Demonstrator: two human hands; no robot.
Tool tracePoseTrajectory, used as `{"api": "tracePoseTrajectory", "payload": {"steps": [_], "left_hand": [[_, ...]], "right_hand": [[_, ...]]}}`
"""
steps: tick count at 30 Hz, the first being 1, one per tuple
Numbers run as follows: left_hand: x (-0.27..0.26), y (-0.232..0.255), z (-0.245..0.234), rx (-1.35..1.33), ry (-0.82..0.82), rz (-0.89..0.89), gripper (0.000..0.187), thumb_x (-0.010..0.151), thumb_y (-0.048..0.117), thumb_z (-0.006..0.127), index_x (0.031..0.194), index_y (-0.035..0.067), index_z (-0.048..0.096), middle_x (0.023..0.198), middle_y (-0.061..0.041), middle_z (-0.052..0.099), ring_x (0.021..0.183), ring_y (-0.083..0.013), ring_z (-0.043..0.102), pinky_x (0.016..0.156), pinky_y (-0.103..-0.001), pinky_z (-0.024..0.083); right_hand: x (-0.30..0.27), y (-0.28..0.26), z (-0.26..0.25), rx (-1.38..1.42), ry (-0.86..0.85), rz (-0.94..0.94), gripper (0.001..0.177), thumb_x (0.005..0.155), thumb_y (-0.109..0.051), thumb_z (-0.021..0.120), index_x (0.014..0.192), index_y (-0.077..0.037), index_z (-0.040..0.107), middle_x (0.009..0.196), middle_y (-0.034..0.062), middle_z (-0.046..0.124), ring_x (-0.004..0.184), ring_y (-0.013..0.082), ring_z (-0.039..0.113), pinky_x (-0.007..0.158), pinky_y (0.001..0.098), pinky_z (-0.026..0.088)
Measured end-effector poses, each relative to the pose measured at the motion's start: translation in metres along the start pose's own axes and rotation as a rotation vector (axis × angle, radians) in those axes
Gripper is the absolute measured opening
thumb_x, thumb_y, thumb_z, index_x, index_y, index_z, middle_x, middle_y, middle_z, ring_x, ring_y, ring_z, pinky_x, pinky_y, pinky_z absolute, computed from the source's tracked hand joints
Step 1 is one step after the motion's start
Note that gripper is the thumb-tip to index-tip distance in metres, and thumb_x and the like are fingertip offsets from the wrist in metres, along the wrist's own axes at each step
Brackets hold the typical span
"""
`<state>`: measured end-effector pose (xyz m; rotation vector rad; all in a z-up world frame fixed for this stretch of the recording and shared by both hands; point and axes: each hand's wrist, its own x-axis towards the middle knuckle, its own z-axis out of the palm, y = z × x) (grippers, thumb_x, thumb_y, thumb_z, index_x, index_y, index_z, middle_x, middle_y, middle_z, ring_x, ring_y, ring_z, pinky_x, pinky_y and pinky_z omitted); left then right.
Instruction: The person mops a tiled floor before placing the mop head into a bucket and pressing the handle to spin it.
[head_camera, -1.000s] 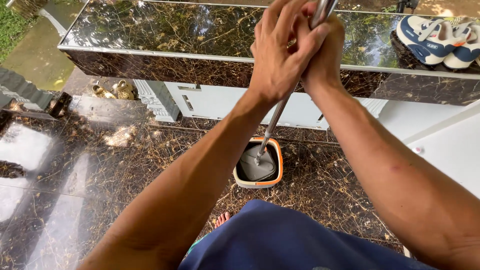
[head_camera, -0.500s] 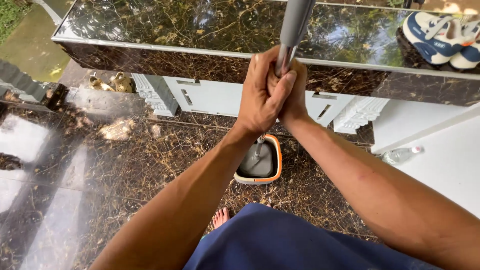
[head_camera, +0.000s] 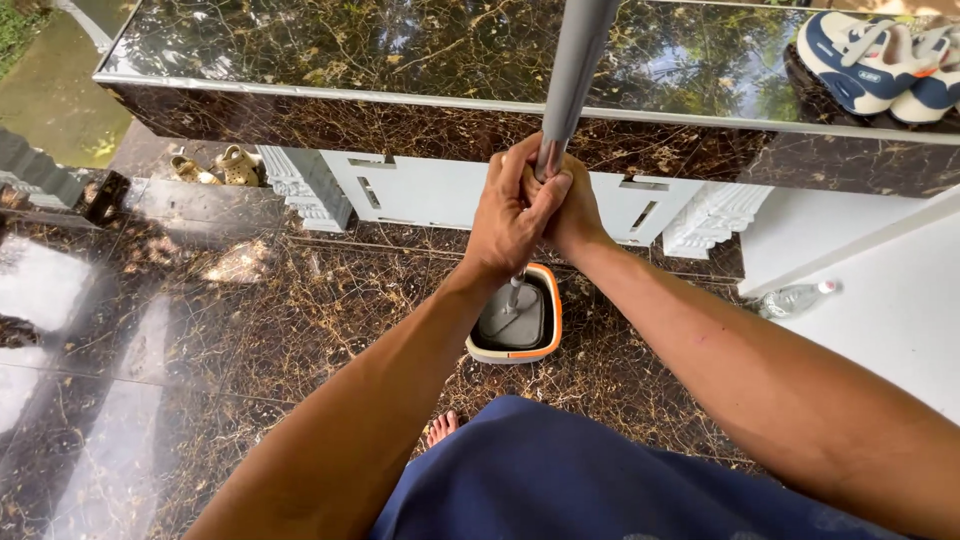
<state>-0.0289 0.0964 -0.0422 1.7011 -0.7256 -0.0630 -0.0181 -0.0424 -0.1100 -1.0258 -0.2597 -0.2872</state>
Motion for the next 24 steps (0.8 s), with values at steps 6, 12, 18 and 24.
{"api": "tracePoseTrajectory", "payload": {"steps": [6,12,18,24], "left_hand": [[0.005,-0.012,0.005,0.022,0.048,-0.248,0.055,0.088,0.05,0.065,0.133,0.017,0.064,0.129,-0.017,0.05,0.117,-0.0301,0.062,0.098,-0.047,0.057],[0.008,0.012,-0.003,-0.05,0.04,-0.205,0.058,0.084,0.063,0.067,0.098,0.007,0.071,0.09,-0.01,0.065,0.085,-0.0208,0.075,0.069,-0.034,0.07],[0.019,0.036,-0.008,0.044,0.047,-0.11,0.052,0.089,0.058,0.065,0.095,0.006,0.068,0.085,-0.007,0.064,0.069,-0.0216,0.067,0.053,-0.035,0.059],[0.023,0.024,-0.005,0.169,0.067,0.053,0.054,0.093,0.045,0.071,0.126,0.004,0.061,0.116,-0.014,0.057,0.1,-0.0189,0.064,0.084,-0.036,0.06]], "right_hand": [[-0.014,-0.003,-0.002,0.229,0.075,0.291,0.02,0.104,-0.022,0.058,0.104,-0.003,0.054,0.095,0.0055,0.059,0.085,0.014,0.059,0.079,0.0302,0.056],[-0.035,-0.033,0.028,-1.118,-0.01,0.358,0.042,0.091,-0.015,0.063,0.131,-0.006,0.055,0.126,0.0139,0.066,0.117,0.0282,0.063,0.1,0.0418,0.05],[-0.015,-0.043,0.018,-1.231,-0.08,0.278,0.027,0.094,-0.005,0.054,0.119,0.002,0.062,0.117,0.0193,0.071,0.11,0.0314,0.07,0.103,0.041,0.054],[0.004,-0.083,0.031,-0.128,0.026,0.188,0.022,0.112,-0.014,0.051,0.11,0.005,0.063,0.109,0.0135,0.068,0.105,0.0224,0.07,0.108,0.0366,0.063]]}}
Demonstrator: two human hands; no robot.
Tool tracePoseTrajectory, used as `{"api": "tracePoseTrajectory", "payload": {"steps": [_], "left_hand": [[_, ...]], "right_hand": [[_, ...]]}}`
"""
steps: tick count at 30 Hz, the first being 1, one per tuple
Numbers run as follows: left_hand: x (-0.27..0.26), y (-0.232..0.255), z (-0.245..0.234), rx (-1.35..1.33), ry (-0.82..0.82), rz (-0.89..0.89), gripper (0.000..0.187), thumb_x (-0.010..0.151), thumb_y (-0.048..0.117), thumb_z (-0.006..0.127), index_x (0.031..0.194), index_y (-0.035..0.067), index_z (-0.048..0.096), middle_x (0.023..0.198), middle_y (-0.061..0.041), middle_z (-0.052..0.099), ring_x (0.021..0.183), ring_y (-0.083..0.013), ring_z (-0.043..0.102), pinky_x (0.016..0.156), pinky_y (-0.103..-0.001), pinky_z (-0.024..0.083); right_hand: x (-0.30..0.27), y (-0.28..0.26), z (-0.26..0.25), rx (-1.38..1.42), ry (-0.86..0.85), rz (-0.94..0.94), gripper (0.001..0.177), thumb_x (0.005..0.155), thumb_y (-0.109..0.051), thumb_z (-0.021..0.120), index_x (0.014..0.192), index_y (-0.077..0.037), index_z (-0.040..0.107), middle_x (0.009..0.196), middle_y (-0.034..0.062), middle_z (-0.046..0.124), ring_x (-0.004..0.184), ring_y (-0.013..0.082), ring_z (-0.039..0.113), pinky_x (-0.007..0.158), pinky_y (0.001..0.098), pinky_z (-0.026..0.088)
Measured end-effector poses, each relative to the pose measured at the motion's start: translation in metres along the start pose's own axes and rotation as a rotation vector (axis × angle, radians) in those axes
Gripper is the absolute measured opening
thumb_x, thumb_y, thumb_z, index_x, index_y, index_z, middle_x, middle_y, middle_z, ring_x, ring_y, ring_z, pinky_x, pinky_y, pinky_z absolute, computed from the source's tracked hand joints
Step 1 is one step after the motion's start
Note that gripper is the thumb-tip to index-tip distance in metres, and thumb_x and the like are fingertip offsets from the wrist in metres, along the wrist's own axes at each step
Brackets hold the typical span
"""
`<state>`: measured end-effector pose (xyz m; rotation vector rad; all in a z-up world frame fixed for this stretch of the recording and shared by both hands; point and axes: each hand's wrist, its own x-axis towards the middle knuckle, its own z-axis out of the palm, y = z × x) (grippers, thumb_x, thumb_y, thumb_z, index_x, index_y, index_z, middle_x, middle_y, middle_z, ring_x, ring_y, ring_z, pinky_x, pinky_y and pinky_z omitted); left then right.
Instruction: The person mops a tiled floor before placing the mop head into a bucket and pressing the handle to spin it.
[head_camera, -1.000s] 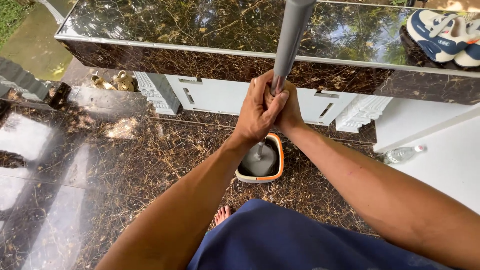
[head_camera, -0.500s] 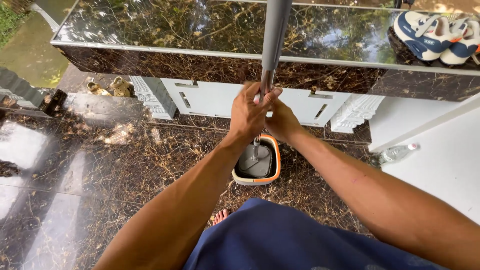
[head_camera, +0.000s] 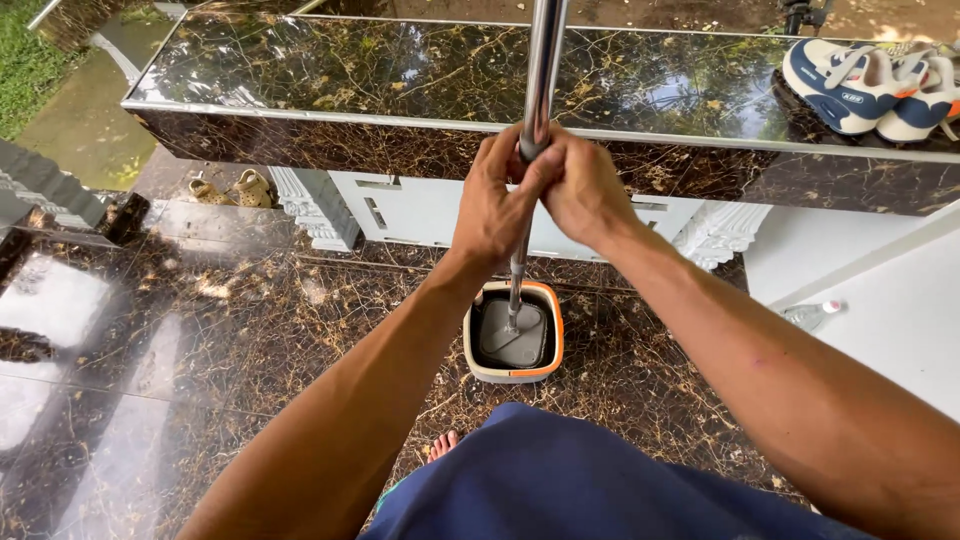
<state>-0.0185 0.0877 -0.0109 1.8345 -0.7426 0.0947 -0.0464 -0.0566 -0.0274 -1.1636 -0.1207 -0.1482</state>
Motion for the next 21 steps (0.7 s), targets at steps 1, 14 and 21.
{"api": "tracePoseTrajectory", "payload": {"steps": [1,14,21], "left_hand": [[0.003,0.004,-0.001,-0.103,0.025,0.028,0.053,0.096,0.045,0.068,0.132,0.005,0.061,0.113,-0.013,0.059,0.097,-0.019,0.066,0.083,-0.037,0.063],[0.0,0.008,-0.006,-0.066,0.045,0.165,0.045,0.099,0.042,0.067,0.128,0.008,0.064,0.097,-0.008,0.075,0.078,-0.0166,0.074,0.067,-0.033,0.061],[0.005,-0.005,-0.005,-0.06,0.044,0.076,0.04,0.098,0.039,0.069,0.123,0.008,0.066,0.087,-0.007,0.075,0.074,-0.015,0.073,0.062,-0.032,0.06]], "right_hand": [[-0.002,-0.017,0.01,-0.521,0.003,-0.181,0.012,0.103,-0.007,0.056,0.108,0.002,0.062,0.103,0.0143,0.07,0.095,0.0227,0.072,0.094,0.0359,0.063],[-0.015,-0.013,0.027,-1.036,0.12,-0.556,0.013,0.099,0.002,0.063,0.111,0.003,0.059,0.094,0.0176,0.076,0.084,0.0291,0.079,0.072,0.0381,0.066],[0.0,0.01,0.013,-1.039,0.078,-0.63,0.014,0.1,0.001,0.065,0.112,0.001,0.057,0.098,0.0186,0.076,0.086,0.0293,0.079,0.075,0.0369,0.068]]}}
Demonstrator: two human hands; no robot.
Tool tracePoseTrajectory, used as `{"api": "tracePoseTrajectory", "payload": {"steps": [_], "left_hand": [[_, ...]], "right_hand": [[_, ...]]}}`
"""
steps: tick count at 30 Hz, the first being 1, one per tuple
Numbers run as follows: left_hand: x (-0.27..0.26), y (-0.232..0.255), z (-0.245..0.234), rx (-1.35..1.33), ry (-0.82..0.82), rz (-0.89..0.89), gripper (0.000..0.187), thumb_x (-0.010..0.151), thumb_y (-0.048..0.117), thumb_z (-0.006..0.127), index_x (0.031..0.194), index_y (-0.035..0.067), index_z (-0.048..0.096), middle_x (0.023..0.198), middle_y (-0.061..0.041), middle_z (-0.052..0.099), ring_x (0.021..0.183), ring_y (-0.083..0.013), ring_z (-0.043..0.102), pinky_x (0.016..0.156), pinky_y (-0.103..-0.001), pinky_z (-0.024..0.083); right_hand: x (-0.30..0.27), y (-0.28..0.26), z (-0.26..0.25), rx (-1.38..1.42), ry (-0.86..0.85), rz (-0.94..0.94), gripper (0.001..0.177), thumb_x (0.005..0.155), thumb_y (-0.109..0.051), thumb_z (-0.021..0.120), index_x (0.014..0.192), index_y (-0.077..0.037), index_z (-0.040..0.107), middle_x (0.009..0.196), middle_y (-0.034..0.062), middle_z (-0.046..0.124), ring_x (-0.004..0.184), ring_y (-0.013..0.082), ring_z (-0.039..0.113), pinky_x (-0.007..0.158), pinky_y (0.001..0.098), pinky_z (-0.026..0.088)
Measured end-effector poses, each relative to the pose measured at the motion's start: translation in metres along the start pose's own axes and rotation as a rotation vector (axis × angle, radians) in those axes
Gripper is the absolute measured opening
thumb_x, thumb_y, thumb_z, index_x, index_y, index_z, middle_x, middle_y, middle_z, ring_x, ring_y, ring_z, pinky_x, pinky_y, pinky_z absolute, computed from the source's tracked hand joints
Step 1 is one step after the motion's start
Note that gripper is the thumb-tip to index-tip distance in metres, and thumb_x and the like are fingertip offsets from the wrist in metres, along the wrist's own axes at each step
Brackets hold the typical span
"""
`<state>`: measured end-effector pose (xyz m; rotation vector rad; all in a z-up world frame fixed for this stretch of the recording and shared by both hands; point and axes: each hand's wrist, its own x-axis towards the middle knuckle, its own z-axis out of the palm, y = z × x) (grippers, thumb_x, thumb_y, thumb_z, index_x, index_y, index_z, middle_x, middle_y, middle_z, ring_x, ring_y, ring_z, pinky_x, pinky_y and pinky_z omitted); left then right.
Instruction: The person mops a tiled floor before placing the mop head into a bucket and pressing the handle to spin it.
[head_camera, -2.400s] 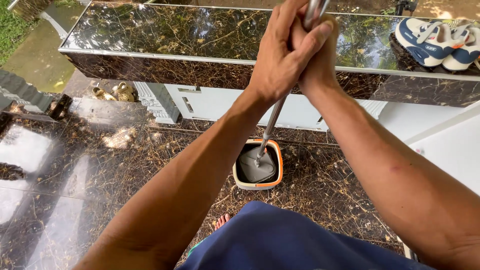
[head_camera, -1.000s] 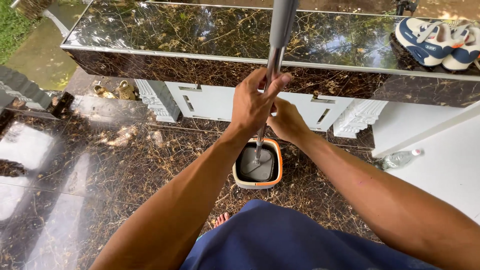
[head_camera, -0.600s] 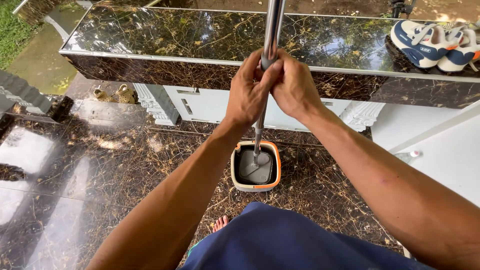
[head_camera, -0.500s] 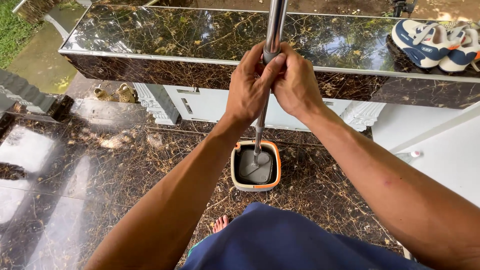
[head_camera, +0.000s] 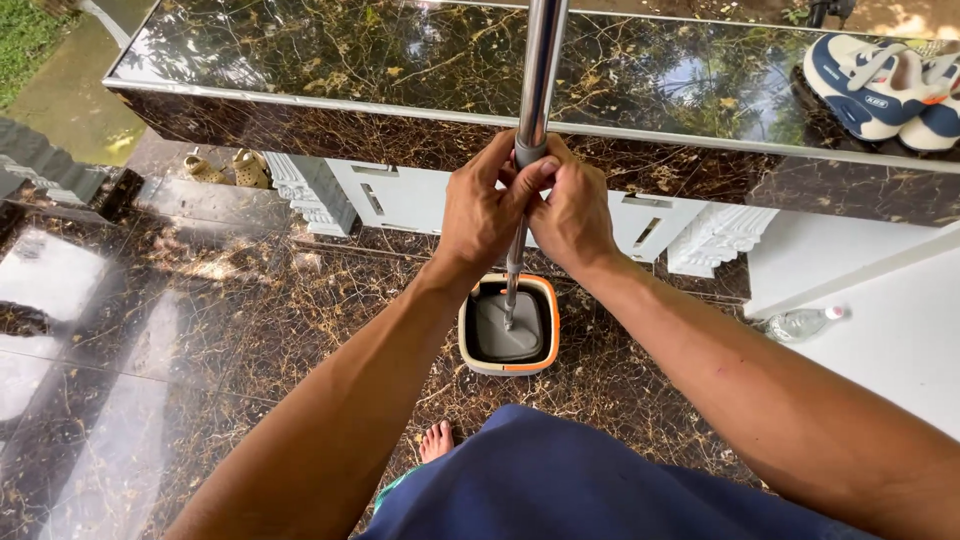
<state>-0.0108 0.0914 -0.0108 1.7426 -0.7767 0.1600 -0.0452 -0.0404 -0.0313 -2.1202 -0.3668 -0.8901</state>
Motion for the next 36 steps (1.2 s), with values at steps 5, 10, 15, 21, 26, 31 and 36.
{"api": "tracePoseTrajectory", "payload": {"steps": [5,10,15,21,26,31,36], "left_hand": [[-0.007,-0.015,0.007,-0.016,-0.013,-0.009,0.036,0.101,0.037,0.065,0.122,0.009,0.067,0.087,-0.008,0.078,0.073,-0.0146,0.075,0.06,-0.032,0.061],[-0.018,-0.035,0.016,-0.021,-0.024,-0.045,0.044,0.099,0.041,0.063,0.128,0.009,0.064,0.092,-0.009,0.078,0.076,-0.0168,0.077,0.063,-0.033,0.065],[-0.037,-0.061,0.026,-0.009,-0.117,-0.166,0.044,0.101,0.046,0.058,0.124,0.009,0.065,0.097,-0.009,0.079,0.079,-0.0188,0.08,0.071,-0.033,0.068],[-0.059,-0.072,0.026,-0.018,-0.184,-0.267,0.048,0.102,0.044,0.053,0.134,0.009,0.054,0.106,-0.015,0.074,0.095,-0.0238,0.077,0.082,-0.038,0.066],[-0.074,-0.081,0.022,0.006,-0.388,-0.461,0.037,0.104,0.032,0.051,0.132,0.009,0.051,0.123,-0.016,0.059,0.108,-0.027,0.07,0.096,-0.041,0.062],[-0.083,-0.085,0.024,-0.028,-0.432,-0.463,0.03,0.103,0.024,0.051,0.128,0.007,0.052,0.12,-0.015,0.066,0.11,-0.0265,0.07,0.097,-0.041,0.061],[-0.067,-0.069,0.026,-0.007,-0.412,-0.432,0.034,0.104,0.026,0.049,0.132,0.008,0.053,0.121,-0.015,0.065,0.107,-0.0263,0.07,0.096,-0.041,0.061]], "right_hand": [[-0.007,-0.002,0.002,-0.05,-0.024,0.114,0.018,0.096,0.002,0.066,0.111,0.0,0.055,0.095,0.0192,0.075,0.086,0.0333,0.077,0.075,0.0415,0.064],[-0.024,0.015,0.009,-0.022,-0.088,0.132,0.021,0.095,0.002,0.064,0.114,0.0,0.054,0.098,0.0191,0.075,0.088,0.0334,0.077,0.078,0.0402,0.066],[-0.05,0.036,0.021,0.049,-0.12,0.148,0.026,0.095,0.005,0.059,0.12,0.0,0.055,0.107,0.0205,0.075,0.098,0.0339,0.077,0.086,0.0406,0.066],[-0.074,0.05,0.031,0.119,-0.23,0.214,0.02,0.099,0.002,0.057,0.118,-0.003,0.058,0.109,0.0189,0.076,0.097,0.0311,0.077,0.089,0.0402,0.064],[-0.093,0.053,0.039,0.075,-0.463,0.481,0.01,0.097,-0.007,0.062,0.106,-0.011,0.065,0.103,0.0065,0.077,0.095,0.0234,0.076,0.088,0.0379,0.062],[-0.101,0.053,0.039,0.027,-0.544,0.567,0.015,0.091,-0.006,0.068,0.104,-0.012,0.065,0.106,0.0043,0.074,0.1,0.0216,0.072,0.095,0.0363,0.059],[-0.08,0.042,0.026,0.151,-0.52,0.566,0.012,0.093,-0.006,0.065,0.102,-0.013,0.066,0.11,0.0049,0.075,0.102,0.021,0.073,0.099,0.0338,0.06]]}}
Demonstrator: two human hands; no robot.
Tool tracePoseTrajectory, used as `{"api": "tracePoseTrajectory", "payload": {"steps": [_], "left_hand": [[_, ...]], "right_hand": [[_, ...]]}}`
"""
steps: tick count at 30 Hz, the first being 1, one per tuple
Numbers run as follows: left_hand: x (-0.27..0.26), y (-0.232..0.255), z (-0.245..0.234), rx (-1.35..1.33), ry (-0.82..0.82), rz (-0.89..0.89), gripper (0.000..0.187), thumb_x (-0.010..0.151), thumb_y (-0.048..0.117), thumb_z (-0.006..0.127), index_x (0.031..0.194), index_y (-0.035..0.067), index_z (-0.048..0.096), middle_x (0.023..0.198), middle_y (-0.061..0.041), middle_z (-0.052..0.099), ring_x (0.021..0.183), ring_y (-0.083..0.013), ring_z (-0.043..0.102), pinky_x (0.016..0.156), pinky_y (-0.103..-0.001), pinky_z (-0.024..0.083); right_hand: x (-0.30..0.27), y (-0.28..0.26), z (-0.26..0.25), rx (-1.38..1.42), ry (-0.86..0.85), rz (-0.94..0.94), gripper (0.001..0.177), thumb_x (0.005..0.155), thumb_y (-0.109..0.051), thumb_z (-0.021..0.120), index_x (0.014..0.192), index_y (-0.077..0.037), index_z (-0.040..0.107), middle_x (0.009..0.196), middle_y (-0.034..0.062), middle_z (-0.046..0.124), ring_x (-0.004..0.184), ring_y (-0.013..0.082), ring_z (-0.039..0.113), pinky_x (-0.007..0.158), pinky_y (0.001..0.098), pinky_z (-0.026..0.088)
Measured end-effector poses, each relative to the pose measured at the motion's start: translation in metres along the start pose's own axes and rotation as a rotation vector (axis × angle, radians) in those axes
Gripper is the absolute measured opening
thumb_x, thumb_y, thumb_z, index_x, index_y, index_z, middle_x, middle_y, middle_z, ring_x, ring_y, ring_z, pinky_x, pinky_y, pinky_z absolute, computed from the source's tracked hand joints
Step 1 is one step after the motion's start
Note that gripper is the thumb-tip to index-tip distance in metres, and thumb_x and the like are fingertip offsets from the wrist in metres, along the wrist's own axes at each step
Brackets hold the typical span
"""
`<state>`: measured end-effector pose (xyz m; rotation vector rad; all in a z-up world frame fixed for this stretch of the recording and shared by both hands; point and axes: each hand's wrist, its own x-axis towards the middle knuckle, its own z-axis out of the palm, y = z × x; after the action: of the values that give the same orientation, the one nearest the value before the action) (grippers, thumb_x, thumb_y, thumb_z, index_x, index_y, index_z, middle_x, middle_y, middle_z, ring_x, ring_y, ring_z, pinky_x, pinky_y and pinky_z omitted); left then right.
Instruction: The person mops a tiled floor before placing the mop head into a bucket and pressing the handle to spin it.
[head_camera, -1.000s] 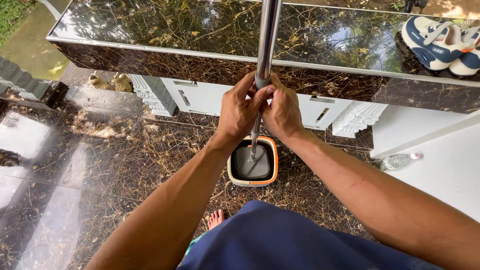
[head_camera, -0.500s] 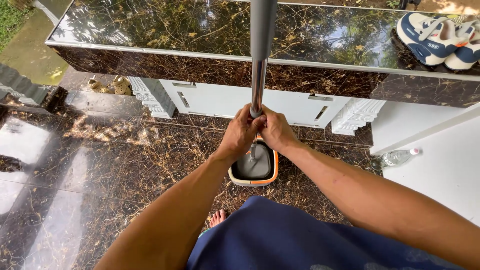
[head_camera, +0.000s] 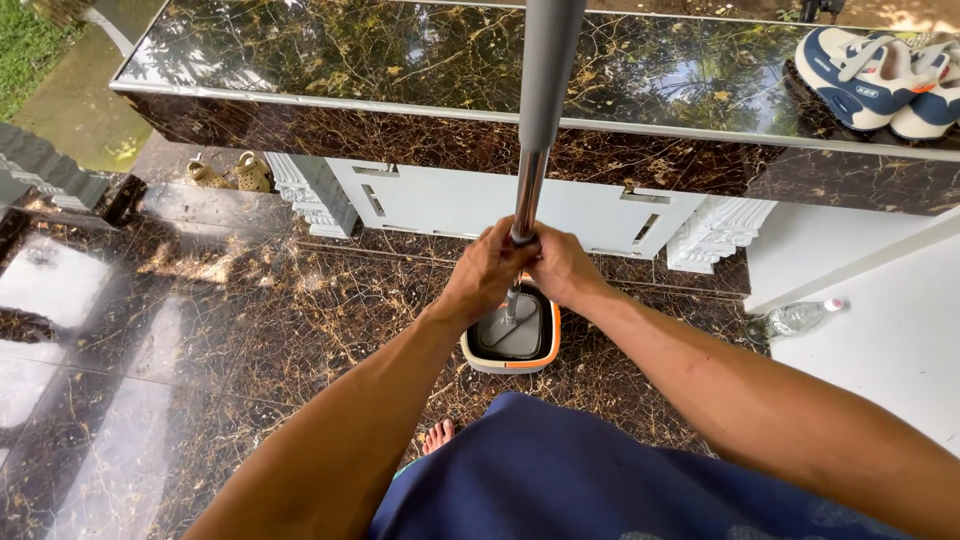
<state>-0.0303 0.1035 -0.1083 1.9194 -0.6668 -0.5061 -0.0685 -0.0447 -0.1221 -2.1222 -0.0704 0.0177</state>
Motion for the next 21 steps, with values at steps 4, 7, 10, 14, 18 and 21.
{"api": "tracePoseTrajectory", "payload": {"steps": [4,7,10,14,18,21], "left_hand": [[0.007,0.038,-0.009,0.132,0.114,-0.015,0.043,0.102,0.035,0.051,0.137,0.01,0.052,0.12,-0.014,0.062,0.105,-0.0263,0.07,0.092,-0.041,0.062],[0.017,0.058,-0.016,0.111,0.196,0.081,0.043,0.102,0.036,0.051,0.135,0.009,0.055,0.117,-0.012,0.061,0.1,-0.0247,0.07,0.088,-0.041,0.063],[0.024,0.074,-0.025,0.114,0.291,0.297,0.041,0.103,0.035,0.055,0.133,0.007,0.057,0.113,-0.012,0.06,0.093,-0.0236,0.067,0.083,-0.04,0.063],[0.023,0.109,-0.029,0.012,0.397,0.602,0.041,0.11,0.036,0.051,0.138,0.006,0.054,0.113,-0.009,0.061,0.091,-0.0193,0.064,0.078,-0.035,0.061],[0.02,0.133,-0.029,0.056,0.481,0.676,0.037,0.11,0.036,0.056,0.134,0.008,0.058,0.116,-0.009,0.063,0.091,-0.0184,0.068,0.079,-0.035,0.063],[0.019,0.133,-0.028,0.122,0.528,0.681,0.035,0.11,0.037,0.058,0.134,0.012,0.059,0.115,-0.006,0.065,0.092,-0.0176,0.07,0.079,-0.035,0.064]], "right_hand": [[0.014,-0.008,-0.018,0.317,0.049,0.045,0.017,0.094,-0.002,0.06,0.111,-0.008,0.062,0.117,0.009,0.067,0.109,0.025,0.07,0.104,0.0359,0.057],[0.011,-0.044,-0.041,0.292,0.161,-0.126,0.012,0.097,0.0,0.056,0.107,-0.001,0.061,0.11,0.0122,0.069,0.104,0.0268,0.071,0.098,0.0379,0.06],[0.015,-0.064,-0.059,-0.063,0.29,-0.321,0.008,0.101,-0.002,0.056,0.108,-0.001,0.06,0.105,0.0137,0.069,0.095,0.0264,0.072,0.088,0.038,0.065],[0.009,-0.101,-0.08,-0.11,0.391,-0.514,0.011,0.106,-0.008,0.052,0.113,0.0,0.055,0.104,0.0145,0.068,0.09,0.0245,0.071,0.079,0.0351,0.065],[0.01,-0.103,-0.087,0.035,0.39,-0.547,0.013,0.118,-0.013,0.045,0.112,-0.003,0.05,0.097,0.0129,0.057,0.084,0.0224,0.063,0.073,0.0323,0.064],[0.012,-0.099,-0.081,0.122,0.36,-0.732,0.02,0.121,-0.018,0.037,0.122,-0.004,0.051,0.112,0.0111,0.063,0.097,0.0195,0.07,0.087,0.0322,0.067]]}}
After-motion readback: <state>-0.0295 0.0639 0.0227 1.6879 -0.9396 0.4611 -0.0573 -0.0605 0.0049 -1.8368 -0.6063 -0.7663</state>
